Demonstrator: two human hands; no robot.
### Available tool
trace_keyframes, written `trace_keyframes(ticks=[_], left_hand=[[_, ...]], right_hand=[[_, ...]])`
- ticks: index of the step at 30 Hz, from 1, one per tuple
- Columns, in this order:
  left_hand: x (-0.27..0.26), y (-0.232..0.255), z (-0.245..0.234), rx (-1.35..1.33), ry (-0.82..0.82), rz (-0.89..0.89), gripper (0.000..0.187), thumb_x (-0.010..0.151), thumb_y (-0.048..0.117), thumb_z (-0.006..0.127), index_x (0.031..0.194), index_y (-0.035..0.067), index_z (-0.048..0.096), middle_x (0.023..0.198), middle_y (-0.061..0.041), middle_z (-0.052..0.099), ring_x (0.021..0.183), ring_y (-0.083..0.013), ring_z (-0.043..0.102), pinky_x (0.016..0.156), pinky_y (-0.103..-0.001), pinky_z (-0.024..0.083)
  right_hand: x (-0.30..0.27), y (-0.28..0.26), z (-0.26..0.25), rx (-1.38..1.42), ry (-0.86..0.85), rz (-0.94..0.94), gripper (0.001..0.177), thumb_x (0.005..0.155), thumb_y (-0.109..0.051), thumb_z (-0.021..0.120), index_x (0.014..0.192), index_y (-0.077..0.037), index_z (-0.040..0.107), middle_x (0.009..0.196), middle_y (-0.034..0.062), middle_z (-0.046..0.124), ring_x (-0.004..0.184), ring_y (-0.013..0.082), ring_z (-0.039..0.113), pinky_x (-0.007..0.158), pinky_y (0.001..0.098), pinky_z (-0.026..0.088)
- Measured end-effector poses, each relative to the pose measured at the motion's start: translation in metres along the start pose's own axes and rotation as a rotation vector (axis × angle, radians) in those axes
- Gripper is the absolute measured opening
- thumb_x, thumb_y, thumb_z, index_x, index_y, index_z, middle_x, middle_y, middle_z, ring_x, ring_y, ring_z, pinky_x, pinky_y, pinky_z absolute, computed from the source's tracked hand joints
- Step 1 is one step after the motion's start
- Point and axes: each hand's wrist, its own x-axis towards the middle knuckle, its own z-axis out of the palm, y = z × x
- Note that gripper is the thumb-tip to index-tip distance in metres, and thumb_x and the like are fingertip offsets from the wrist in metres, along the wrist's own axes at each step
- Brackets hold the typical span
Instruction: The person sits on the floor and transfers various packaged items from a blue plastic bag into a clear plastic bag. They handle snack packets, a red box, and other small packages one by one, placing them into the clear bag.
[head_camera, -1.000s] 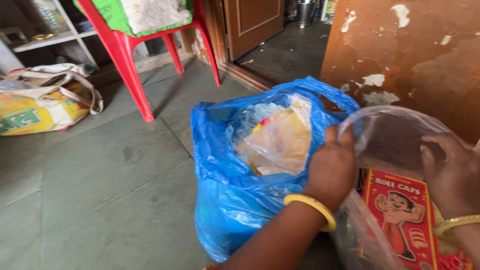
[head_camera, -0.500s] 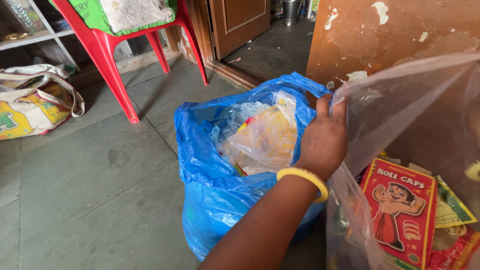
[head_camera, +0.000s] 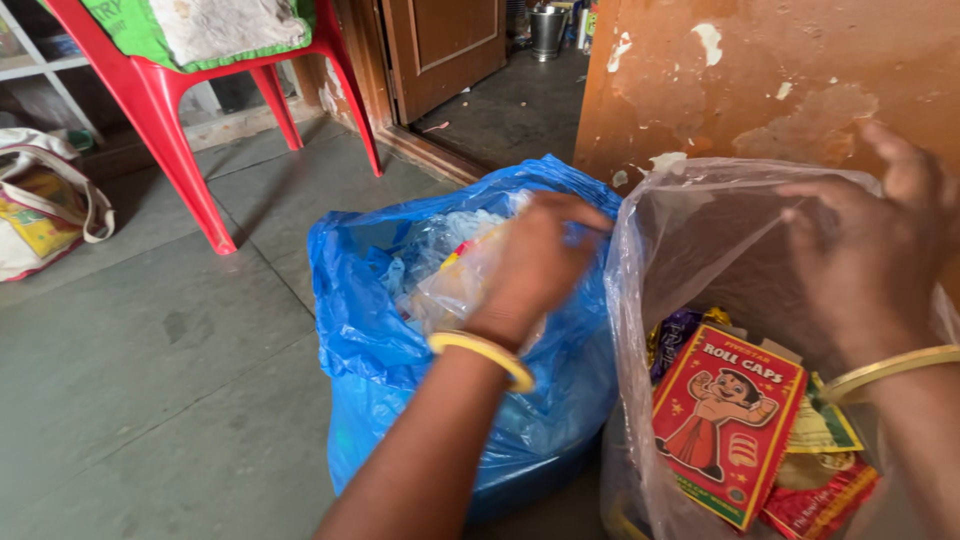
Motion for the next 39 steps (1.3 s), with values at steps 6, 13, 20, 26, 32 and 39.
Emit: trace_keyframes(ticks=[6, 13, 20, 26, 32, 39], left_hand=[[-0.012, -0.024, -0.062, 0.663, -0.04, -0.339, 0.031, 0.078, 0.026, 0.077, 0.105, 0.011, 0.076, 0.119, -0.019, 0.068, 0.109, -0.0421, 0.065, 0.091, -0.05, 0.054], [-0.031, -0.062, -0.066, 0.712, -0.201, -0.504, 0.03, 0.083, 0.018, 0.071, 0.111, 0.008, 0.076, 0.116, -0.02, 0.072, 0.109, -0.0378, 0.07, 0.094, -0.046, 0.056], [-0.024, -0.056, -0.082, 0.307, 0.114, -0.519, 0.028, 0.082, 0.019, 0.071, 0.109, 0.012, 0.077, 0.105, -0.023, 0.073, 0.103, -0.0393, 0.069, 0.09, -0.046, 0.054], [-0.018, -0.042, -0.112, -0.017, 0.4, -0.397, 0.018, 0.092, 0.018, 0.071, 0.103, 0.003, 0.072, 0.097, -0.021, 0.075, 0.093, -0.0377, 0.072, 0.08, -0.04, 0.055], [-0.015, -0.037, -0.142, -1.0, 0.367, -0.354, 0.017, 0.105, 0.013, 0.06, 0.119, 0.003, 0.06, 0.11, -0.011, 0.069, 0.097, -0.0248, 0.064, 0.08, -0.042, 0.055], [-0.027, -0.023, -0.162, -1.485, 0.21, -0.374, 0.041, 0.097, 0.013, 0.053, 0.135, -0.004, 0.054, 0.135, -0.022, 0.065, 0.121, -0.0417, 0.066, 0.105, -0.056, 0.053]], right_hand=[[0.018, -0.093, -0.02, 0.25, -0.069, -0.05, 0.01, 0.092, -0.019, 0.08, 0.101, -0.022, 0.076, 0.147, 0.0032, 0.059, 0.139, 0.026, 0.049, 0.119, 0.0584, 0.035], [0.012, -0.166, -0.014, 0.346, -0.224, -0.114, 0.016, 0.077, -0.015, 0.079, 0.093, -0.021, 0.077, 0.139, 0.0049, 0.059, 0.137, 0.0334, 0.047, 0.116, 0.0734, 0.018], [0.01, -0.187, 0.0, 0.427, -0.248, -0.096, 0.023, 0.078, -0.018, 0.08, 0.101, -0.019, 0.075, 0.141, 0.0069, 0.057, 0.138, 0.0341, 0.046, 0.116, 0.0692, 0.022], [0.005, -0.196, 0.013, 0.522, -0.27, -0.046, 0.051, 0.076, -0.023, 0.084, 0.124, -0.019, 0.068, 0.151, 0.0168, 0.048, 0.137, 0.0386, 0.045, 0.113, 0.059, 0.028], [-0.002, -0.202, 0.026, 0.596, -0.415, 0.032, 0.095, 0.068, -0.032, 0.091, 0.149, -0.016, 0.044, 0.16, 0.0283, 0.026, 0.144, 0.0473, 0.033, 0.114, 0.0533, 0.029], [0.003, -0.215, 0.047, 0.728, -0.566, 0.281, 0.138, 0.056, -0.028, 0.101, 0.159, -0.013, 0.012, 0.16, 0.0366, 0.009, 0.15, 0.0498, 0.015, 0.118, 0.0503, 0.024]])
